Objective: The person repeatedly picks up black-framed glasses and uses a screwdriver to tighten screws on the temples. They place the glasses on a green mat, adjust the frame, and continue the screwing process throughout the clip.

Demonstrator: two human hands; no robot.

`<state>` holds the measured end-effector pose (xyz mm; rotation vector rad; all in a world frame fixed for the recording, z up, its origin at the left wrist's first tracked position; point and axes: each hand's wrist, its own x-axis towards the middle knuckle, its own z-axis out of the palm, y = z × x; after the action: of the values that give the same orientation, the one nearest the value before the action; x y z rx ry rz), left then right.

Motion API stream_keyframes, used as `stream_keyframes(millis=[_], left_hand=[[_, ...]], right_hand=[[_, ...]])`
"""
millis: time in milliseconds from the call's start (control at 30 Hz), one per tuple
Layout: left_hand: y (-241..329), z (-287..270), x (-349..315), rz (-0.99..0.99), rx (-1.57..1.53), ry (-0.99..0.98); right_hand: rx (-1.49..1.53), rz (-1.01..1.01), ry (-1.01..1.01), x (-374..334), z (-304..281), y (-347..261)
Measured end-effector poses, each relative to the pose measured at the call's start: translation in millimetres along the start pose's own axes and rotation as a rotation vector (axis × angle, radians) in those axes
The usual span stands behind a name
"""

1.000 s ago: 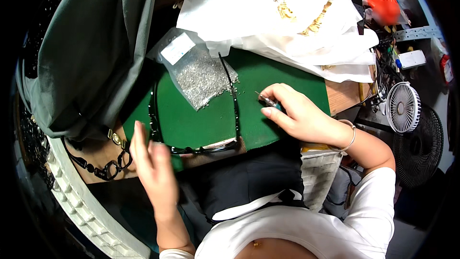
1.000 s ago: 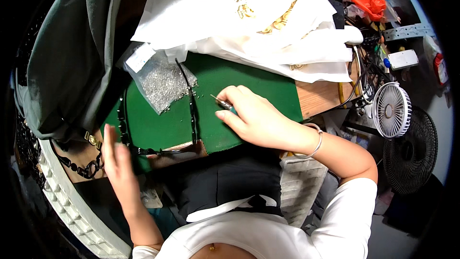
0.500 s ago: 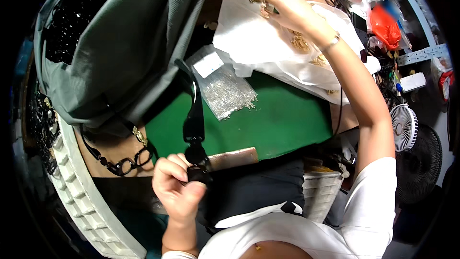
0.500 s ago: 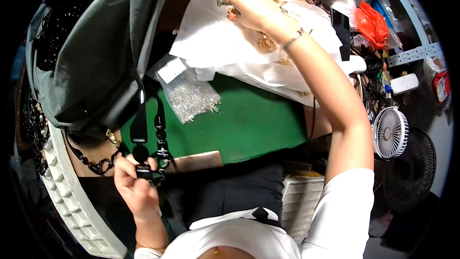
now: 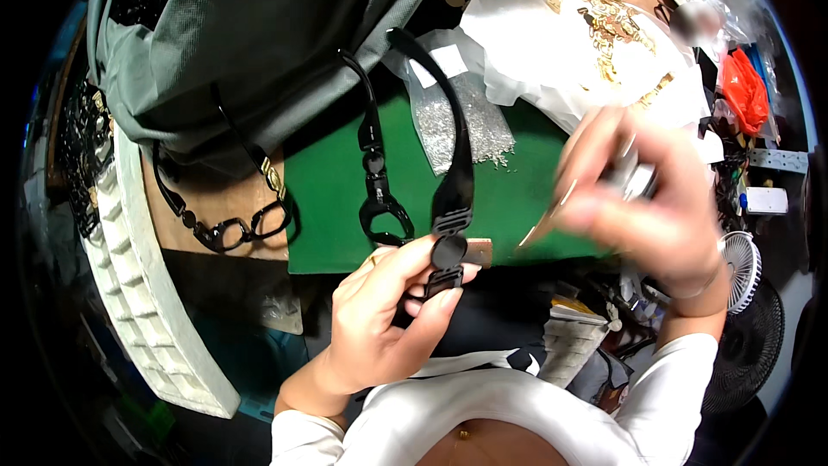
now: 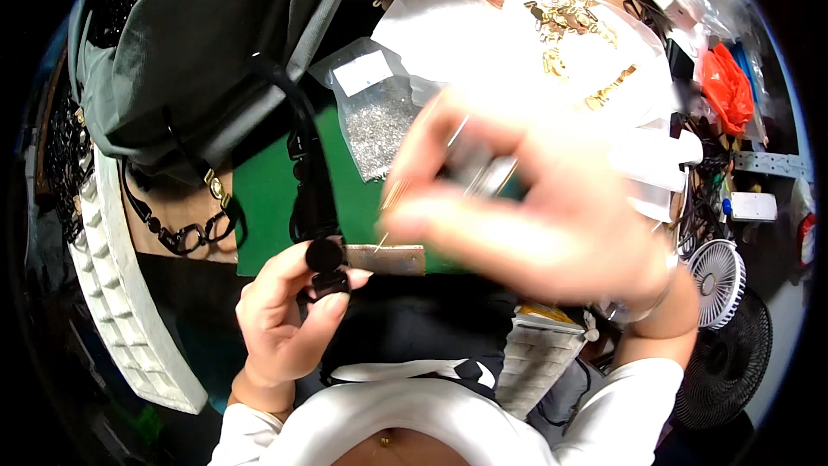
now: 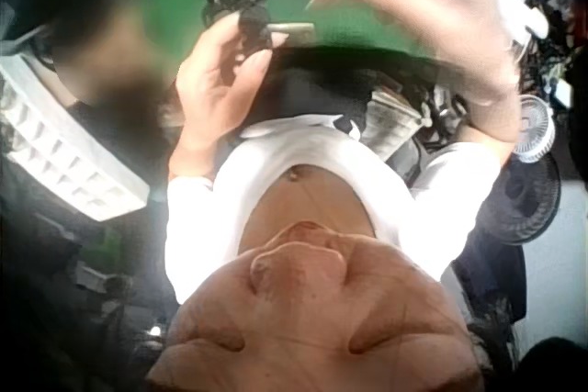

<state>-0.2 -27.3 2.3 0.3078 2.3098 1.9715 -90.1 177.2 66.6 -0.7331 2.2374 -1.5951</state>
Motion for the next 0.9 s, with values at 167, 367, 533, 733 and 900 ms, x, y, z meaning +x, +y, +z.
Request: stream_keyframes(millis=[167, 367, 533, 733, 900], left_hand=[[7, 20, 2, 0.034, 0.17, 0.046], [8, 19, 0, 0.034, 0.27, 0.042], [8, 25, 4, 0.135, 0.282, 0.145], [2, 26, 2, 0.173, 0.301, 0.13], [2, 16, -4, 0.144, 0.301, 0.114]], right_hand=[[0.341, 0.189, -0.047, -13, 34, 17], [0.019, -0.095, -0.004, -14, 42, 25], [0.51, 0.26, 0.166, -18, 51, 27], [0.671, 0.368, 0.033, -14, 50, 28], [0.61, 0.386, -0.034, -17, 49, 27]])
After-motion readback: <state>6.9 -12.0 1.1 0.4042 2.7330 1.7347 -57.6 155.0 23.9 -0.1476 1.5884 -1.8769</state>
